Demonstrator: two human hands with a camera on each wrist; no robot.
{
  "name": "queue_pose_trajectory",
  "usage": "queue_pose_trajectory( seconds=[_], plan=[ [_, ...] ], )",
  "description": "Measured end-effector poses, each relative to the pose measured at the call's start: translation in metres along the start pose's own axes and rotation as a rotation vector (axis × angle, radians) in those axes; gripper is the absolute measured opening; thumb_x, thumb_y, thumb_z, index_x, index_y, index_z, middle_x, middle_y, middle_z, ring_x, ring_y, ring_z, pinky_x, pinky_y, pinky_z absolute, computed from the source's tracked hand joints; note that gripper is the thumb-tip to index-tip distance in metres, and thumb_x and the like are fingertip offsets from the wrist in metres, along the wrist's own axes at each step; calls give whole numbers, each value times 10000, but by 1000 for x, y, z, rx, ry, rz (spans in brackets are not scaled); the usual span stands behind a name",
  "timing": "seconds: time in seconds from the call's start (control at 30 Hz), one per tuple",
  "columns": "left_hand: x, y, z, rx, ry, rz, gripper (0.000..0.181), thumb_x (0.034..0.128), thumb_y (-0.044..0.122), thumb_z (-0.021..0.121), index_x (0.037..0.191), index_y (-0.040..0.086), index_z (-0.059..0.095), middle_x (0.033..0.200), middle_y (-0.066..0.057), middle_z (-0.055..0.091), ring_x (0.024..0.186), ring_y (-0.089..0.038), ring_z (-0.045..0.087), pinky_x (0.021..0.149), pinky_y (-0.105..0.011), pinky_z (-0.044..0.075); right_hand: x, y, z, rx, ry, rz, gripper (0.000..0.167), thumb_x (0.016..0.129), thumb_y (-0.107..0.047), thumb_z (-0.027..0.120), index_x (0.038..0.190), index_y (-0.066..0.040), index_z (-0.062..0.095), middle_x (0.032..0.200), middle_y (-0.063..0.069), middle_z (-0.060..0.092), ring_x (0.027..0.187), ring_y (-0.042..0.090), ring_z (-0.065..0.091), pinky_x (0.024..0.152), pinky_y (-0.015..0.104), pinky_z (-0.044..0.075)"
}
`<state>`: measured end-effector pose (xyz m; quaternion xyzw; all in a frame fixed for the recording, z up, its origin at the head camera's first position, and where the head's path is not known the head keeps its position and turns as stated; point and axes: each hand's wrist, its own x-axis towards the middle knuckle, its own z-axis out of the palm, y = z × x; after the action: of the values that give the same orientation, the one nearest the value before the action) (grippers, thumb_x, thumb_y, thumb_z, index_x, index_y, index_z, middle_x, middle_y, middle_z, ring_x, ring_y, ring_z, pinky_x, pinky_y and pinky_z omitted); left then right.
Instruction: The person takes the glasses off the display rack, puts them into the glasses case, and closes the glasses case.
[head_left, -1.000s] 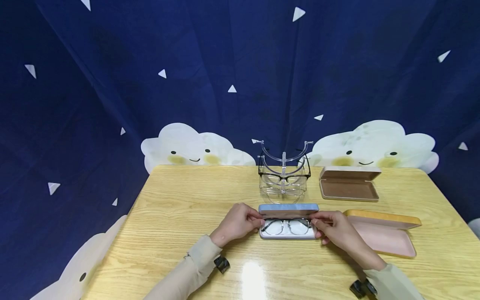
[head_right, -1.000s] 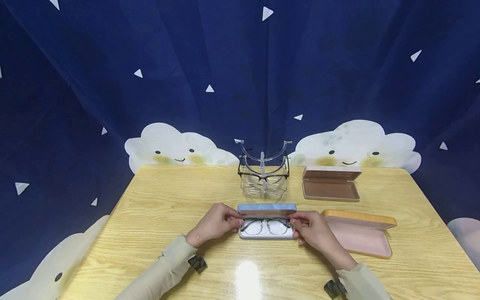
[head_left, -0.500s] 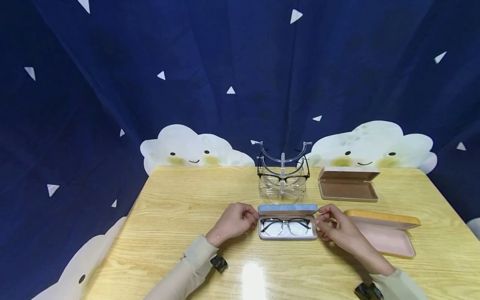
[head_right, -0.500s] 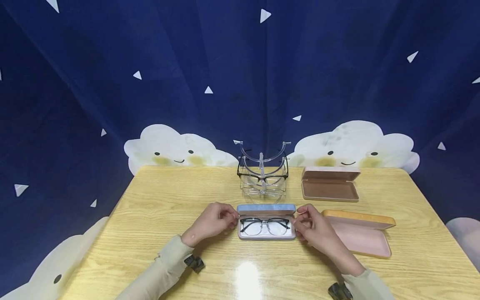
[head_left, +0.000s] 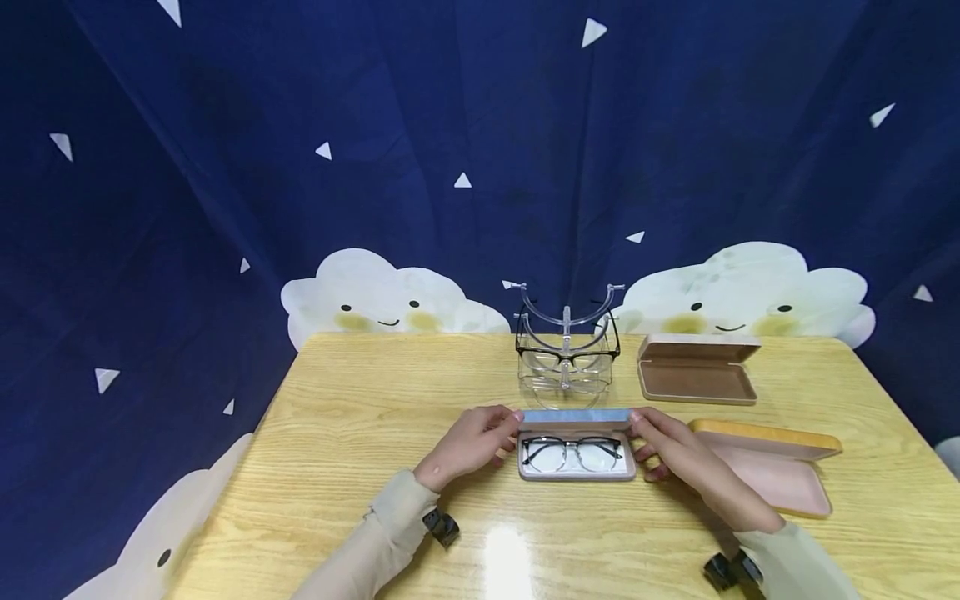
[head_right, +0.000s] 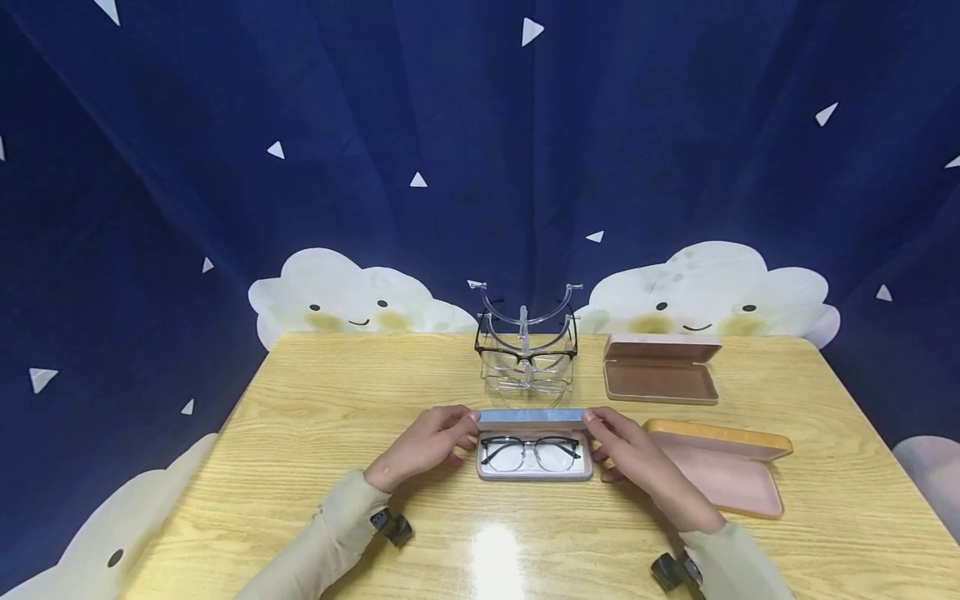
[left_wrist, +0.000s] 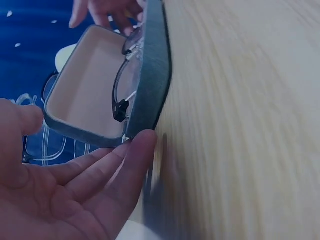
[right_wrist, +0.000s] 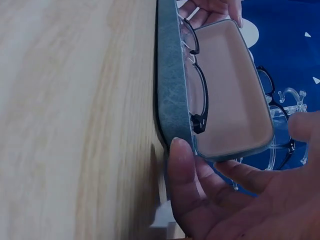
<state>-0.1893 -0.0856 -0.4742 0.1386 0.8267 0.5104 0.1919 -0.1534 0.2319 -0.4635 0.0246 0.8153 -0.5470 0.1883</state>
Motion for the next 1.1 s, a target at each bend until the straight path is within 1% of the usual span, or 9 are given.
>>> queue_pose_trajectory(
  seconds=[0.17, 0.3, 0.43, 0.5, 0.57, 0.67, 0.8, 0.9, 1.1],
  plan=[
    [4, -1, -2, -85, -31, -26, 554, 1100, 407, 506, 1368, -67, 610, 1262, -237, 719, 1045, -299, 752, 740, -360, 669, 4, 0, -1, -9, -13, 5, 595, 1133, -411, 407, 1506, 53, 384, 1350, 262, 515, 921, 187, 622, 653, 334, 611],
    [4, -2, -4, -119, -40, -37, 557, 1096, 385, 527, 1408, -74, 575, 1297, -246, 705, 1080, -305, 743, 761, -368, 669, 5, 0, -1, -5, -18, 12, 609, 1123, -416, 445, 1512, 48, 384, 1357, 257, 524, 926, 194, 632, 661, 338, 618],
    [4, 1, -7, -108, -38, -36, 538, 1101, 371, 519, 1420, -60, 569, 1312, -251, 697, 1092, -309, 741, 763, -380, 670, 8, 0, -1, 13, -31, 9, 576, 1130, -392, 431, 1491, 57, 417, 1332, 257, 557, 891, 181, 649, 650, 346, 618],
    [4, 4, -8, -75, -39, -24, 531, 1105, 368, 507, 1422, -53, 573, 1307, -255, 699, 1080, -307, 746, 753, -384, 670, 10, 1, -1, 15, -36, 8, 565, 1134, -378, 426, 1488, 63, 428, 1299, 248, 584, 860, 169, 659, 633, 343, 617],
    [4, 6, -9, -42, -42, -8, 530, 1105, 374, 506, 1416, -47, 587, 1293, -254, 708, 1070, -306, 751, 740, -385, 671, 10, 1, -1, 21, -38, 16, 580, 1130, -378, 441, 1508, 62, 418, 1299, 234, 596, 848, 157, 662, 627, 337, 619],
    [4, 6, -10, -13, -45, 3, 527, 1098, 391, 521, 1400, -31, 617, 1284, -238, 721, 1074, -299, 754, 730, -375, 670, 10, 0, -2, 38, -56, 12, 627, 1117, -368, 479, 1528, 96, 386, 1306, 247, 612, 843, 149, 671, 631, 329, 632],
    [3, 6, -13, -38, -67, -10, 529, 1085, 378, 556, 1397, -45, 614, 1291, -233, 721, 1119, -313, 739, 752, -387, 671, 10, 0, -3, 77, -82, 16, 658, 1095, -361, 531, 1531, 109, 380, 1347, 257, 605, 857, 150, 681, 646, 325, 644],
    [3, 8, -16, -55, -95, -26, 548, 1075, 368, 577, 1407, -69, 592, 1303, -237, 711, 1147, -321, 722, 784, -404, 669, 10, 0, -4, 89, -98, 18, 661, 1088, -366, 549, 1536, 92, 387, 1341, 240, 622, 864, 152, 685, 640, 324, 643],
    [1, 8, -21, -93, -133, -64, 584, 1051, 360, 627, 1429, -81, 568, 1348, -223, 698, 1181, -302, 715, 822, -408, 665, 10, 1, -6, 92, -139, 12, 677, 1089, -363, 550, 1570, 72, 352, 1369, 247, 596, 899, 162, 670, 647, 323, 641]
  ],
)
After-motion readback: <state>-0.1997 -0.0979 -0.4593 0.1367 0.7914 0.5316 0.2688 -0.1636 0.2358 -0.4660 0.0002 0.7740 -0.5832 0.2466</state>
